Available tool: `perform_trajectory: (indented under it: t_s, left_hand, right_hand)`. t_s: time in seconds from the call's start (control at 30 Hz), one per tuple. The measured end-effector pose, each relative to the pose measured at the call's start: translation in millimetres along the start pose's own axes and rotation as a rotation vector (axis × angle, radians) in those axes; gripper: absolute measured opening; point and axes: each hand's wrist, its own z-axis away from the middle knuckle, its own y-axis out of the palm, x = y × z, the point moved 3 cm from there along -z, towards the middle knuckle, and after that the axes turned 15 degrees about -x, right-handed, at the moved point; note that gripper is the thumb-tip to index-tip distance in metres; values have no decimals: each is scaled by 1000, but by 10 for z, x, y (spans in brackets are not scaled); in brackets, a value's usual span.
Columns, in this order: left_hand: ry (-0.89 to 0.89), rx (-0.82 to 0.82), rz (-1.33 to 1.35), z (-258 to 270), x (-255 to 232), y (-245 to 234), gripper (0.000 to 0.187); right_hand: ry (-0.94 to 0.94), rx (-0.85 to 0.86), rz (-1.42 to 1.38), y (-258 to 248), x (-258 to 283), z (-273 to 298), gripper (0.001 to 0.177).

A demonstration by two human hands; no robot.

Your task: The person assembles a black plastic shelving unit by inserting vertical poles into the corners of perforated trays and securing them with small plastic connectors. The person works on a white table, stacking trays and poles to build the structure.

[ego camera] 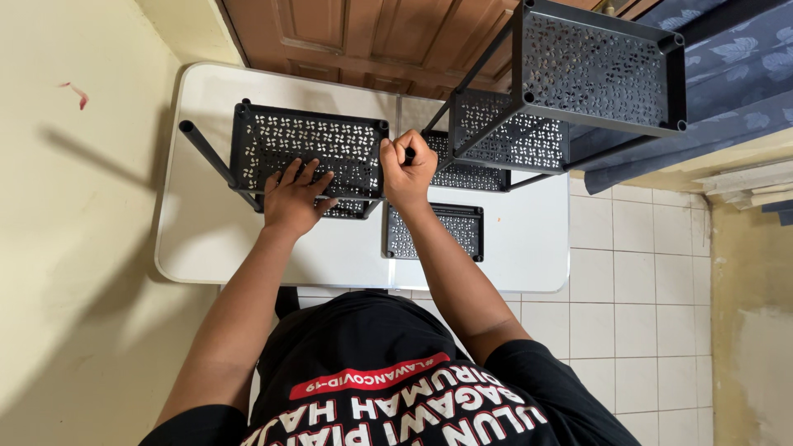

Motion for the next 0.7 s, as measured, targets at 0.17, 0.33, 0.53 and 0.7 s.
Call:
perform_trajectory:
  t_s: [0.17, 0.33, 0.53, 0.7]
  left_hand:
    - [-2, -10, -9, -12, -4, 15, 57]
    - [-14, -6, 1, -18, -16, -1, 57]
    - [-24, -1, 15, -6, -18, -7, 58]
    - [-29, 5, 3, -15, -31, -4, 59]
  right_hand:
    - [-29, 1, 32, 0, -5, -18, 37]
    - [-38, 10, 54, 13, 5, -40, 37]
    - [-27, 12, 57, -11, -1, -28, 38]
    - [-17, 16, 27, -17, 4, -25, 38]
